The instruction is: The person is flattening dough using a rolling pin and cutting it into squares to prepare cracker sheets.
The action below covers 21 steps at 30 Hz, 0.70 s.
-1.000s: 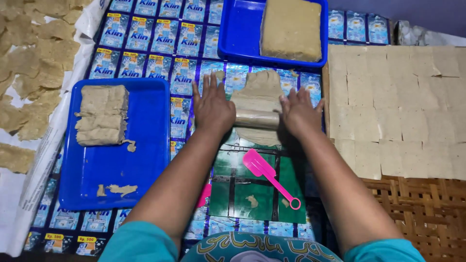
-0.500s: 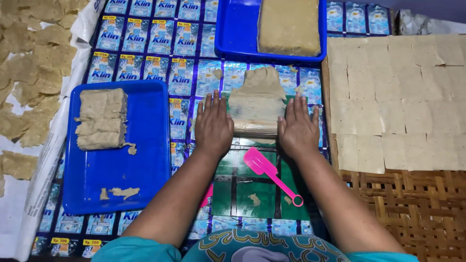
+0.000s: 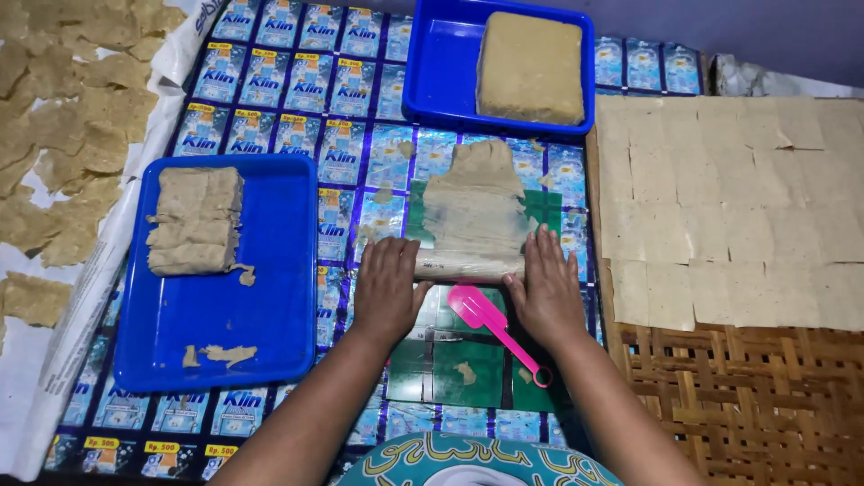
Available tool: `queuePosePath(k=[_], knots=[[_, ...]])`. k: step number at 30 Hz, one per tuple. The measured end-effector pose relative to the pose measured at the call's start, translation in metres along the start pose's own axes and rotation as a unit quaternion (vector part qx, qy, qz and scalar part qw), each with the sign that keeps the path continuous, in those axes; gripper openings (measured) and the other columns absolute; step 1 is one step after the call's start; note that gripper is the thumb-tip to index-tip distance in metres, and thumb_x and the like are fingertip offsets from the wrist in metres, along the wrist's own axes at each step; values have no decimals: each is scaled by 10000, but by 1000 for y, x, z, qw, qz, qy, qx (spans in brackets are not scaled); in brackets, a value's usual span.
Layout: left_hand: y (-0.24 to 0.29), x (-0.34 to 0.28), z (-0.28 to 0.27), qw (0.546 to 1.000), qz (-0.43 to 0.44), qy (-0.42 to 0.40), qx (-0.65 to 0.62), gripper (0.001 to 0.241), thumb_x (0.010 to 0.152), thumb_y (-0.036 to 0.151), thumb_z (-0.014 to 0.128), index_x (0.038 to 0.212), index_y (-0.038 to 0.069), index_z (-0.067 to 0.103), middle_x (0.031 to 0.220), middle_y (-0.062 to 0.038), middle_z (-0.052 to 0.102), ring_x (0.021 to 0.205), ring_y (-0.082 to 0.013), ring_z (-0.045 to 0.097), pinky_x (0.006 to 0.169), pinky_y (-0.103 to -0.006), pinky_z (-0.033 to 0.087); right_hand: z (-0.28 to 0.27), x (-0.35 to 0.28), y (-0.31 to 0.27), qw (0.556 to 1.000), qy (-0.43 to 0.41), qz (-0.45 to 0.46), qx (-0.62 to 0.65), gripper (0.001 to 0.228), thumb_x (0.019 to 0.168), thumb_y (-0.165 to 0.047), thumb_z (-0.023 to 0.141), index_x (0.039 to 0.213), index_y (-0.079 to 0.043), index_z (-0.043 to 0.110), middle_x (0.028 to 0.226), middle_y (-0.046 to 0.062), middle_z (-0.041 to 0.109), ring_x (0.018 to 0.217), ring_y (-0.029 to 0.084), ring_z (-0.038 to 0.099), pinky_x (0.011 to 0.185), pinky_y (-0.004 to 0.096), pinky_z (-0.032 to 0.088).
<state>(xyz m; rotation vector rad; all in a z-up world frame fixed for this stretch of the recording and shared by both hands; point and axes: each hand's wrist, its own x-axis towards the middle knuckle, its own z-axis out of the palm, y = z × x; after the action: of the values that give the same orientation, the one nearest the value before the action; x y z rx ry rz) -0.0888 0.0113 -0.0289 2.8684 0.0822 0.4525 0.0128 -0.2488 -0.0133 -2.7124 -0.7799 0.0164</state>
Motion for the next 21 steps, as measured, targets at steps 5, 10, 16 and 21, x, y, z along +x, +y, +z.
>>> queuePosePath(k=[5,10,16,21], knots=[[-14,-8,8,998,14,51,-42,627,853,499,712,1312,105,545,1139,-76,592,1181,-302,580,1158,-515,370,-2,-34,-4,988,145,-15,50,508,980,-335,610,1422,-115,491,1435,98,462,1333,318,455,1080,527,372],[-2,-17,-10,982,-153,58,-96,635,861,503,752,1315,101,562,1165,-97,605,1146,-347,599,994,-527,468,14,-56,-16,998,8,-58,32,517,901,-513,664,1305,-196,606,1176,32,568,1144,297,608,885,448,535],[7,-8,-21,927,-269,107,-236,595,955,269,708,1440,31,458,1232,-254,615,1121,-487,620,969,-569,491,47,-65,-10,990,-44,-93,-94,321,913,-307,600,1207,-178,584,1081,47,586,996,280,659,624,394,600],[10,-8,-20,935,-221,173,-218,583,959,178,654,1462,-14,431,1277,-290,549,1187,-517,553,1011,-591,451,2,-69,-45,984,-145,105,-20,268,1042,-389,382,1110,-175,527,842,163,713,861,438,738,734,571,591]])
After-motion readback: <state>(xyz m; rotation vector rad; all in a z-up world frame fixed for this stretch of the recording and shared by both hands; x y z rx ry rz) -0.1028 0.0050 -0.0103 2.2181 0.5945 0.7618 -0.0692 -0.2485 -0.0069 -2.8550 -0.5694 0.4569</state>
